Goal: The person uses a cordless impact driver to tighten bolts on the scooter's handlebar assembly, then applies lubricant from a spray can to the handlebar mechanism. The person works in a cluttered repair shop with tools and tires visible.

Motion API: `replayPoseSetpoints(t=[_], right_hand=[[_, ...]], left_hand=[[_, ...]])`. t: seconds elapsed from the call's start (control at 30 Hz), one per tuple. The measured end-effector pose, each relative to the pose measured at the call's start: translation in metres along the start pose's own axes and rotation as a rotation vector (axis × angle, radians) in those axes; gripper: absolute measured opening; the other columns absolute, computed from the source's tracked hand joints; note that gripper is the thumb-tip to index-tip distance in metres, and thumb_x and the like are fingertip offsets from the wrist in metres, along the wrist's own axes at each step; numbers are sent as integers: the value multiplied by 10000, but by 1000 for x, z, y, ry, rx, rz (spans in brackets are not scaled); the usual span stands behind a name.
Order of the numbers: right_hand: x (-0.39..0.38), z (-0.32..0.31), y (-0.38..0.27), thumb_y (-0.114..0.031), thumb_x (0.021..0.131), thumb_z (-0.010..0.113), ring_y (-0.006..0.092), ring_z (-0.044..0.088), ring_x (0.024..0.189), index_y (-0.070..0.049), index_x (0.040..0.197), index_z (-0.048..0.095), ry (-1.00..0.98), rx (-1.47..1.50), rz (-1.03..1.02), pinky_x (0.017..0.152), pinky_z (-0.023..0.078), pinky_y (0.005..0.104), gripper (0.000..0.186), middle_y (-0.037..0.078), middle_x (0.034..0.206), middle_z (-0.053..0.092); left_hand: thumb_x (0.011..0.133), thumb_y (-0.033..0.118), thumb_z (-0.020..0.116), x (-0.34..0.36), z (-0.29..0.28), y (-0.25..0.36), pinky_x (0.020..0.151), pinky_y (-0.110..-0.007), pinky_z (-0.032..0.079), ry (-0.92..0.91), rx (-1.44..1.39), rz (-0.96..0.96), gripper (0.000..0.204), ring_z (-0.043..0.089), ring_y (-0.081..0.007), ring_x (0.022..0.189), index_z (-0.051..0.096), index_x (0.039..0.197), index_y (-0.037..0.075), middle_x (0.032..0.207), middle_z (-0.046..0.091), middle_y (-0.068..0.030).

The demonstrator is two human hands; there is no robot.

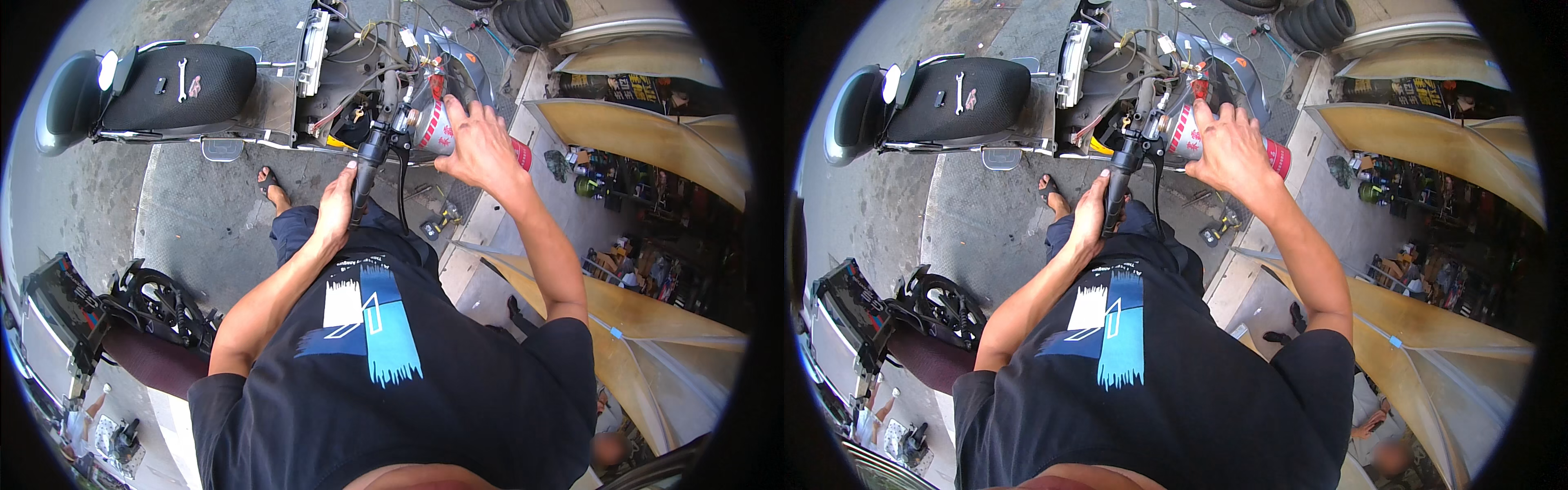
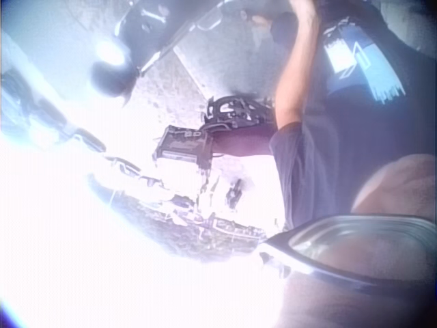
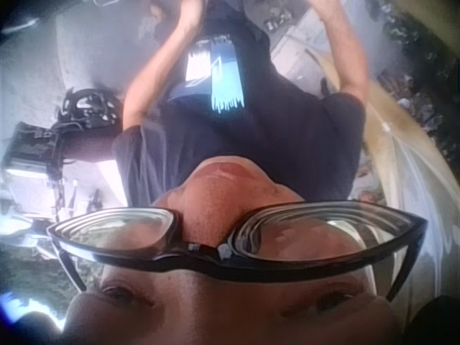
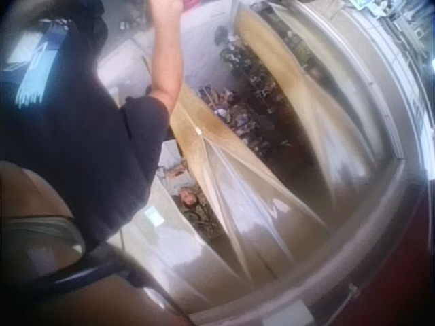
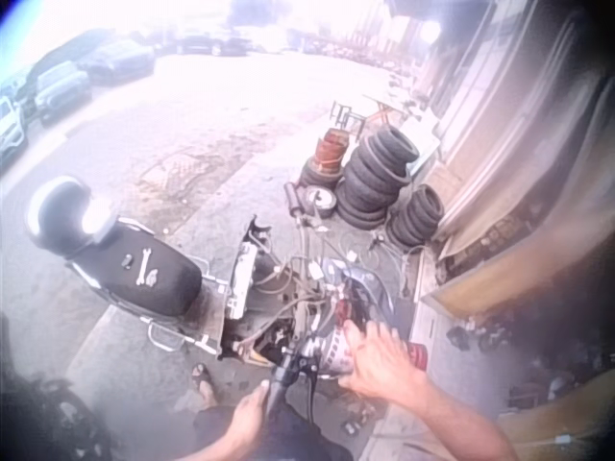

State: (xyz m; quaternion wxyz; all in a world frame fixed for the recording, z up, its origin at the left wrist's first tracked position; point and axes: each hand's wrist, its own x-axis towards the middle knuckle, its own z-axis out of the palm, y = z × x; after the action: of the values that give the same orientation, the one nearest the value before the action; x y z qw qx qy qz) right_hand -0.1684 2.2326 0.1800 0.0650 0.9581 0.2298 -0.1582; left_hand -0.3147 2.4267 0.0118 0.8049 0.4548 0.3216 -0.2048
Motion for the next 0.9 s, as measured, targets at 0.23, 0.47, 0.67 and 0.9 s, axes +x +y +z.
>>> replayPoseSetpoints(t=[0.23, 0.47, 0.67, 0.9], right_hand=[[1, -2, 2, -336, 680, 913, 476, 591, 1193, -21, 1530, 434, 2, 0, -11, 1019, 473, 549, 1026, 310, 1277, 604], [2, -3, 4, -329, 686, 894, 476, 595, 1194, -20, 1526, 439, -7, -13, -20, 1010, 480, 554, 1004, 309, 1276, 605], [3, -3, 5, -321, 696, 887, 482, 592, 1210, -17, 1528, 437, -12, -10, -23, 1019, 482, 557, 994, 322, 1307, 594], [2, -5, 5, -325, 697, 890, 481, 593, 1213, -14, 1532, 428, -28, -6, -18, 1028, 484, 556, 1004, 326, 1321, 585]], left_hand=[[1076, 576, 469, -4, 6, 1, 441, -259, 427, 32, 1, 2, 576, 605, -132, 536, 673, 943, 54, 718, 634, -27], [1087, 558, 456, 1, 4, -2, 433, -265, 421, 27, -16, -7, 568, 596, -134, 532, 673, 964, 48, 763, 659, -34], [1089, 573, 433, 3, 2, -3, 430, -263, 407, 16, -5, -6, 604, 549, -128, 494, 674, 912, 48, 675, 615, -29], [1089, 568, 436, 5, 1, -5, 441, -273, 417, 26, -12, -13, 596, 542, -130, 490, 672, 909, 51, 663, 608, -33]])
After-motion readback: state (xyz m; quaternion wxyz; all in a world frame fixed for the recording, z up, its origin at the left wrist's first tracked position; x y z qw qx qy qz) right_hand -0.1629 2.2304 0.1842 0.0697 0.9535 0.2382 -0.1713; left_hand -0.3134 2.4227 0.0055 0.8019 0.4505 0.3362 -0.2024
